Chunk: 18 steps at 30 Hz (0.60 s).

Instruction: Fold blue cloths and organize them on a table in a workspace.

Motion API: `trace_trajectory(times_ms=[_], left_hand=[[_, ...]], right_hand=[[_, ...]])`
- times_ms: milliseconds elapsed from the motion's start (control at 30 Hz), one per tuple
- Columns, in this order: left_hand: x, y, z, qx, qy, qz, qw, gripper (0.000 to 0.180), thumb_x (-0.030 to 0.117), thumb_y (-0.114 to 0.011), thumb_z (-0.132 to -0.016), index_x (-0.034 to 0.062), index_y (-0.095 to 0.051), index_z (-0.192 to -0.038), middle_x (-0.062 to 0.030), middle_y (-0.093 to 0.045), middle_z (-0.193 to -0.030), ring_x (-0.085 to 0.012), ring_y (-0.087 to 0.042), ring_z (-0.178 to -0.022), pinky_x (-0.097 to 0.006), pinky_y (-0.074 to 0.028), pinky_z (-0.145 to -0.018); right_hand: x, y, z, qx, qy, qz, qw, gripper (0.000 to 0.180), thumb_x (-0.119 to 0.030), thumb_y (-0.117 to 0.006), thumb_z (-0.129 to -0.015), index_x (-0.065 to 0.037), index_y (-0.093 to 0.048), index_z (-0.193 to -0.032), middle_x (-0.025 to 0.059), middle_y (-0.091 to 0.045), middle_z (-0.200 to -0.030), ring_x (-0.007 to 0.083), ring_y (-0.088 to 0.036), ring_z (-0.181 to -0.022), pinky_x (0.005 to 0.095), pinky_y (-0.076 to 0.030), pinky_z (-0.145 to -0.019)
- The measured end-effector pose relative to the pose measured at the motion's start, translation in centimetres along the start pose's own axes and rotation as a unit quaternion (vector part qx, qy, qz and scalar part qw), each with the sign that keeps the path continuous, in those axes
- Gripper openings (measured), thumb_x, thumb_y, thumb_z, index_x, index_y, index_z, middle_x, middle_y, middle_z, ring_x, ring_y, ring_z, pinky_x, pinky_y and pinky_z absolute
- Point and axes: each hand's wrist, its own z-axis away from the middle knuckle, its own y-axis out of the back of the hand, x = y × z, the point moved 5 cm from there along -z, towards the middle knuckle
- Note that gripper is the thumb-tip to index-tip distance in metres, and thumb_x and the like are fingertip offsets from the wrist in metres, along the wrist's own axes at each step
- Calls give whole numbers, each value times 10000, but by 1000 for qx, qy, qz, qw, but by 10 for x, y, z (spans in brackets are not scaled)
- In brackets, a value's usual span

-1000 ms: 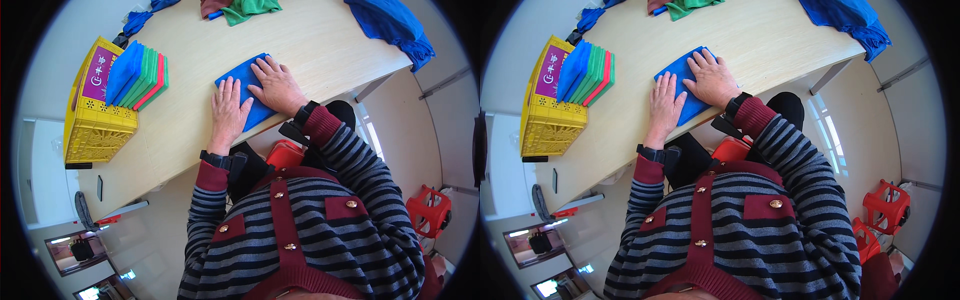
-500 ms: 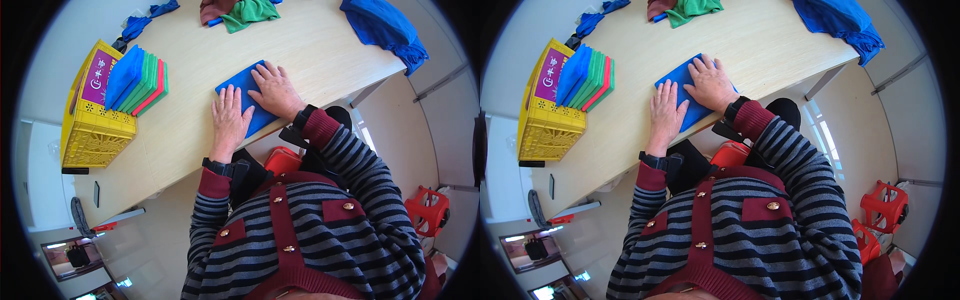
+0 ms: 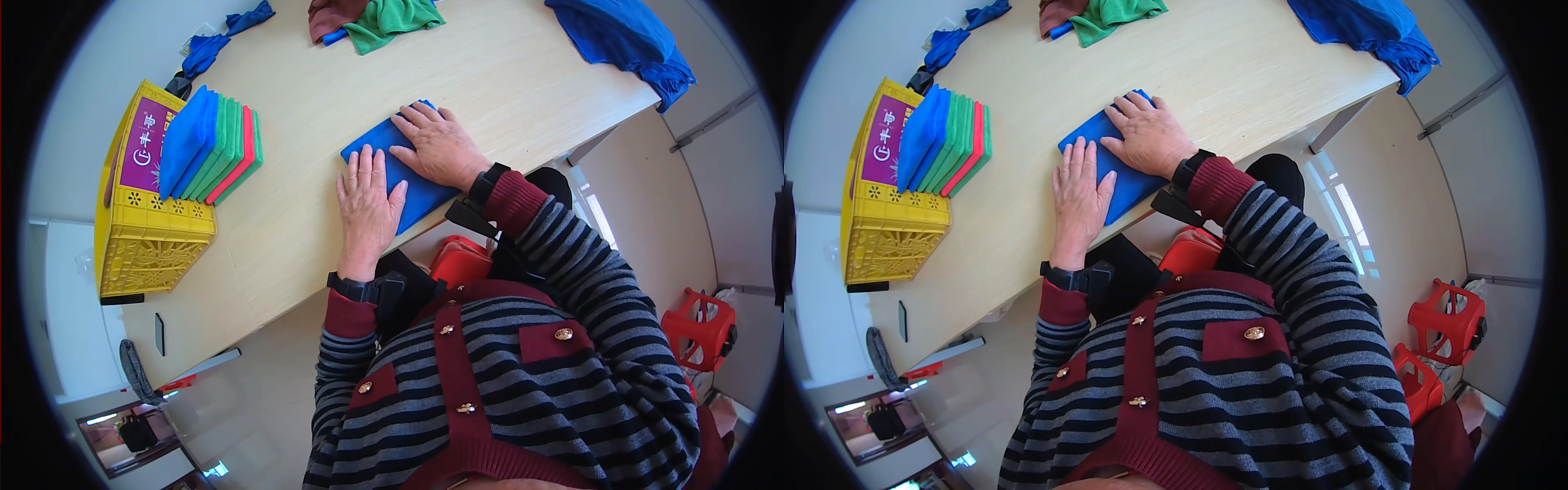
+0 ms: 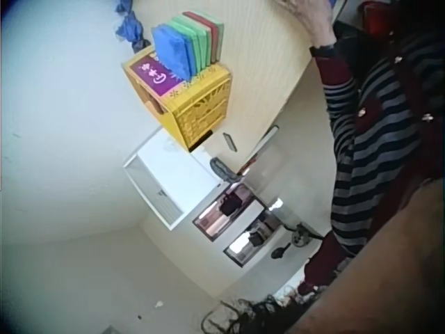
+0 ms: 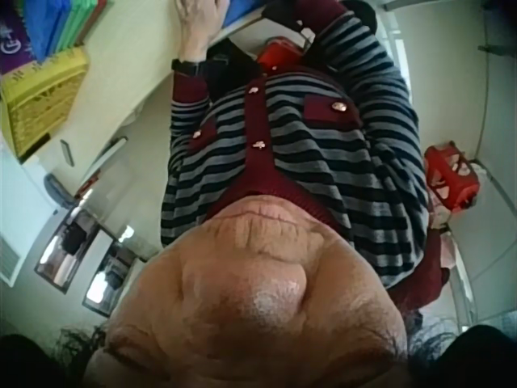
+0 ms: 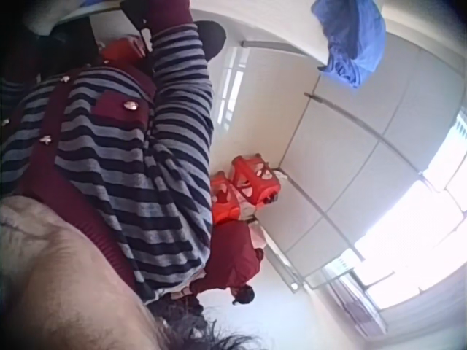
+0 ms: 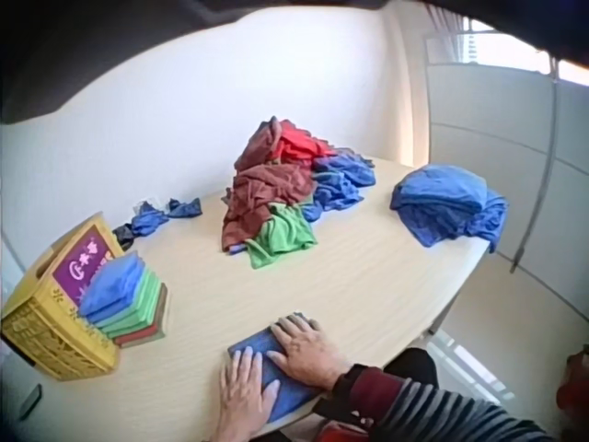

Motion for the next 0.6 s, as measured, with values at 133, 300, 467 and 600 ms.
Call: trace_trajectory(times_ms=[133, 300, 467, 600], left_hand=[[1, 0, 1, 0, 1, -4, 1000, 670, 396, -560, -1006, 13, -390, -1529, -172, -318, -1628, -373, -260, -1517, -603, -228, -1196], [3, 6, 4, 39, -3, 4, 999, 577, 335, -577, -1005, 14, -465, -1472, -180, -411, -1564, -374, -342, -1471, -596, -249, -1190], [15, 90, 5, 57, -54, 344, 936, 279, 131, -623, -968, 19, -668, -1221, -148, -675, -1247, -360, -579, -1244, -571, -301, -1170], [62, 224, 32, 66, -233, 685, 687, 65, 35, -660, -885, 34, -708, -929, -100, -712, -936, -260, -683, -855, -432, -498, -878]], right_hand=[[5, 0, 2, 1, -23, -3, 1000, 617, -499, -428, -1037, -78, -498, -1483, 136, -466, -1544, 318, -363, -1470, 480, -271, -1210], [6, -1, 2, 1, -24, -1, 1000, 613, -496, -453, -1030, -92, -497, -1489, 135, -465, -1546, 332, -358, -1473, 478, -279, -1205], [9, 5, 4, 0, -36, -4, 999, 596, -481, -478, -1023, -96, -508, -1477, 137, -475, -1536, 360, -372, -1458, 479, -296, -1196], [15, 15, 8, -6, -41, -25, 999, 585, -472, -507, -1006, -86, -533, -1445, 148, -496, -1508, 381, -400, -1430, 483, -319, -1181]])
